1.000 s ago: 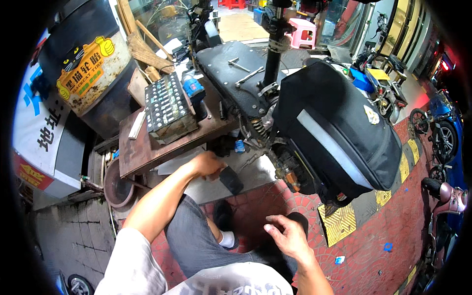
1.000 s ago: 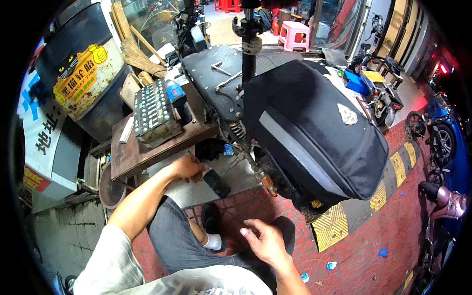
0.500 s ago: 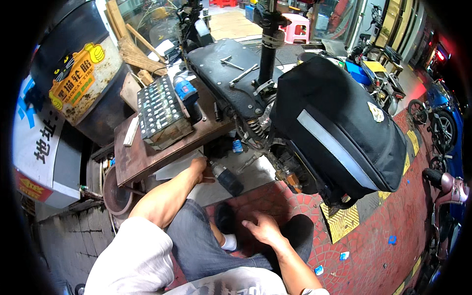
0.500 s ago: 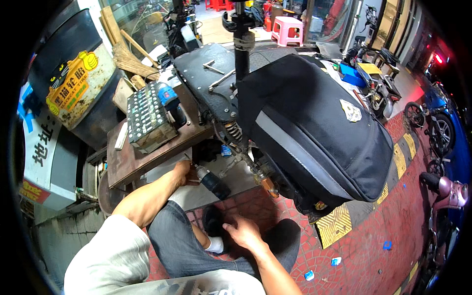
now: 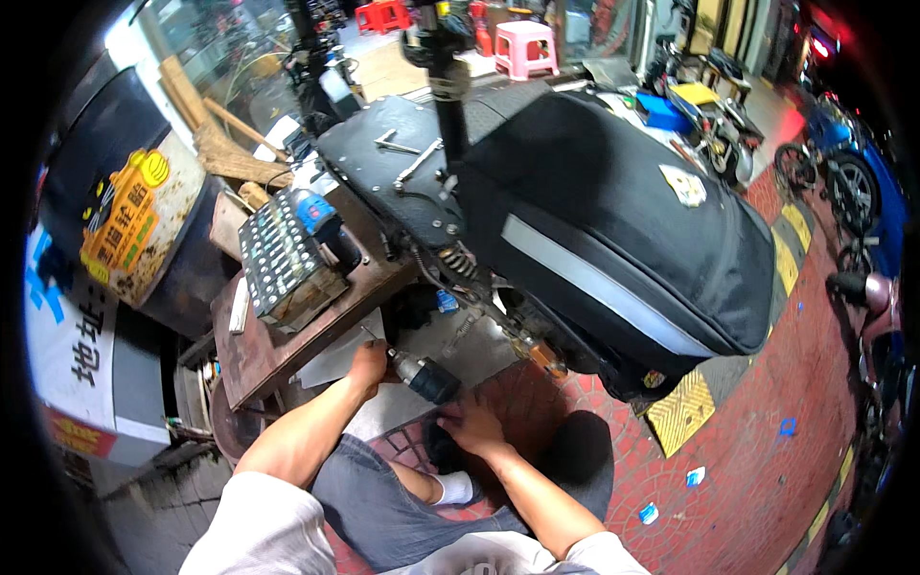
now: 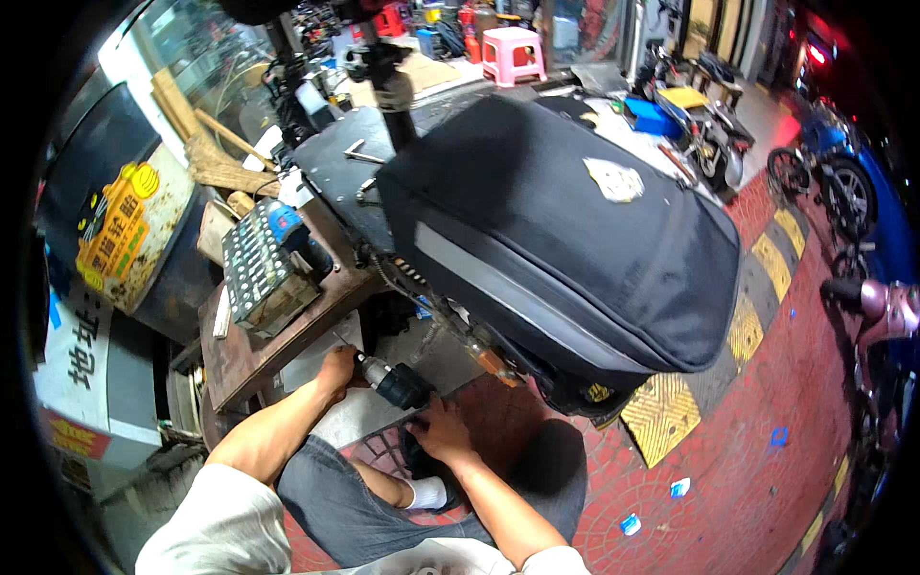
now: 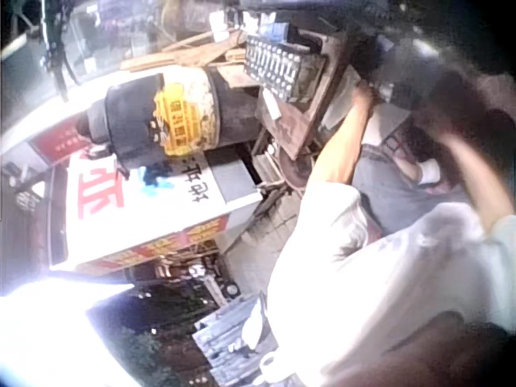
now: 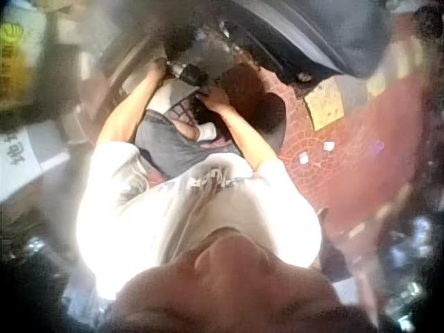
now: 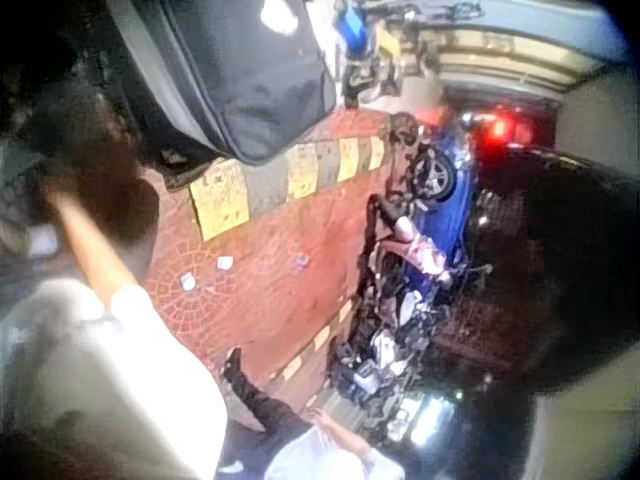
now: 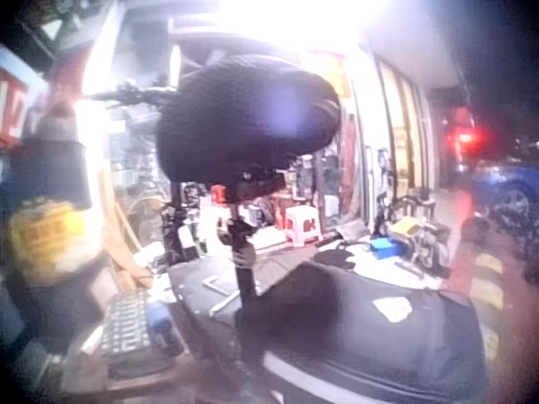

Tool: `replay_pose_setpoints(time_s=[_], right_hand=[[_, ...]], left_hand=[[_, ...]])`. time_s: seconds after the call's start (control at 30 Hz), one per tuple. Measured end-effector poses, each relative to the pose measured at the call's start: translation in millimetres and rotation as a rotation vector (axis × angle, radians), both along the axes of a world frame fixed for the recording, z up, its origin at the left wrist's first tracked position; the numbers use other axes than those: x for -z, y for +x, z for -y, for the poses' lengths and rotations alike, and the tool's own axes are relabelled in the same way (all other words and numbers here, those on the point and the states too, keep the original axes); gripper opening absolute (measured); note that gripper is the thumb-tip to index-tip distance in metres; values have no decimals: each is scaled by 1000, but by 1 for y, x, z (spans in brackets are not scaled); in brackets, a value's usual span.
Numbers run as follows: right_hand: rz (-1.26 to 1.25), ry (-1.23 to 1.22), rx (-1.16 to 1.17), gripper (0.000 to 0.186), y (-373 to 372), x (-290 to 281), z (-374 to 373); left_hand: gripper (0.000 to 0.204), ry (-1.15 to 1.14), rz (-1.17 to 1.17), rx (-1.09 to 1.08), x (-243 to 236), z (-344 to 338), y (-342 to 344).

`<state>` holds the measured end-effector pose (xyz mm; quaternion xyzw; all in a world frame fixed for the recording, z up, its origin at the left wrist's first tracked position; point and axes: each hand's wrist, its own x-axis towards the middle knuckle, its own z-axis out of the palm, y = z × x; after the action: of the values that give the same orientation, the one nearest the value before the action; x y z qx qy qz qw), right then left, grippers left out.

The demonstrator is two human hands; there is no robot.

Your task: The person uses a power driver to remove screws and components from the rear wheel area of an electric scooter, then walks into a shop area to retrieve a component from a shelf before returning to use the power driver on the scooter's motor hub.

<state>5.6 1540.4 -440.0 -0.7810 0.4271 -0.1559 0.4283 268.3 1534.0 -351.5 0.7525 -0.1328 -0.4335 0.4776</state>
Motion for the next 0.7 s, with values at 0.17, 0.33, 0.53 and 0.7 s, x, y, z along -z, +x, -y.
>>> replay_pose_setpoints(time_s=[0.17, 0.33, 0.53, 0.7], right_hand=[[229, -203, -62, 84, -7, -53, -11], [412, 222, -228, 92, -35, -81, -9], [403, 224, -121, 79, -72, -79, -28], [394, 153, 69, 70, -79, -73, -38]], left_hand=[[32, -45, 146, 404, -53, -24, -26], [32, -39, 138, 749, -106, -10, -87], [32, -34, 252, 1194, -103, 22, -148], [32, -60, 264, 1263, -101, 32, -176]])
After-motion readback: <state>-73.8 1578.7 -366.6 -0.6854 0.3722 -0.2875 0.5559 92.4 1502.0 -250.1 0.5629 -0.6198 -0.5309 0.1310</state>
